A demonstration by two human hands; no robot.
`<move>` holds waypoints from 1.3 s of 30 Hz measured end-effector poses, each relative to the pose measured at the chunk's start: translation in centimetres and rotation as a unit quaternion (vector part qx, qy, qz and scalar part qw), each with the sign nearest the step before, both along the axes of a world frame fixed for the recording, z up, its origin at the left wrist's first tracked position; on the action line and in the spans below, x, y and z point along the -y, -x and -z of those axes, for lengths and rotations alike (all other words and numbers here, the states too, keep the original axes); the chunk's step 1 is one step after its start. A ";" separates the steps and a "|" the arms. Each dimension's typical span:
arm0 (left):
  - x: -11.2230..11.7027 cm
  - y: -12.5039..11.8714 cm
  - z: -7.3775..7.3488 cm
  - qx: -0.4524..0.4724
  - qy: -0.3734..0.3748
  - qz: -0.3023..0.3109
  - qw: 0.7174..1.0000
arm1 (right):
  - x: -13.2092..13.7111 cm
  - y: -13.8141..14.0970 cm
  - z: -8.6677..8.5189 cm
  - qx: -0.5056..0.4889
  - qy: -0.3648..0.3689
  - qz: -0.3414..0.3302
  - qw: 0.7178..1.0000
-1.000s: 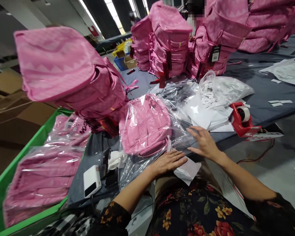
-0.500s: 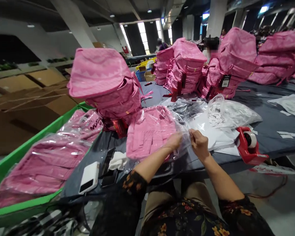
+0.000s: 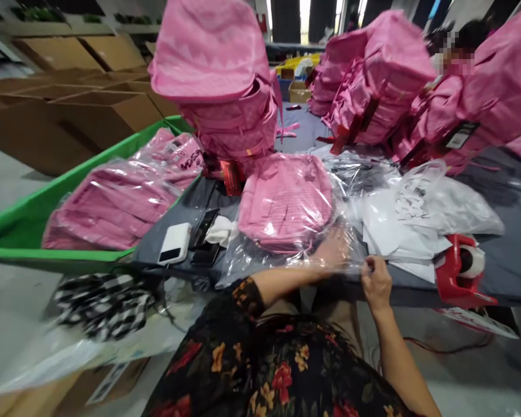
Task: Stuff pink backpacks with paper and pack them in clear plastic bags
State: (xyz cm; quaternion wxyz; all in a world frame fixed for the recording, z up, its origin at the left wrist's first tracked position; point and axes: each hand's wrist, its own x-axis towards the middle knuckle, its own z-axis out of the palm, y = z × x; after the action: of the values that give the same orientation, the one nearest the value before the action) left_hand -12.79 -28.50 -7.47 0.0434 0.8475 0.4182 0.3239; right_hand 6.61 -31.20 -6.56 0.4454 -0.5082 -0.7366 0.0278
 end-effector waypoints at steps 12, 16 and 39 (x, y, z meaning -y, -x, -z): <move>20.7 18.6 2.8 0.064 -0.051 -0.549 0.832 | 3.5 0.1 2.4 -0.149 0.193 0.060 0.968; 21.9 19.8 4.6 0.211 -0.075 -0.570 0.791 | 3.6 -1.4 1.3 -0.084 0.164 0.058 0.981; 30.4 22.6 8.0 0.277 0.227 -0.465 0.810 | 9.2 -6.7 0.2 0.039 0.199 0.050 0.978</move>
State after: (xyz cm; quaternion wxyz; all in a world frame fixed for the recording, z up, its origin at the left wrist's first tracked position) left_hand -35.43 -58.88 -15.46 0.1928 0.3920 0.7942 0.4224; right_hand 13.30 -40.39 -6.73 0.3067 -0.6234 -0.7071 0.1318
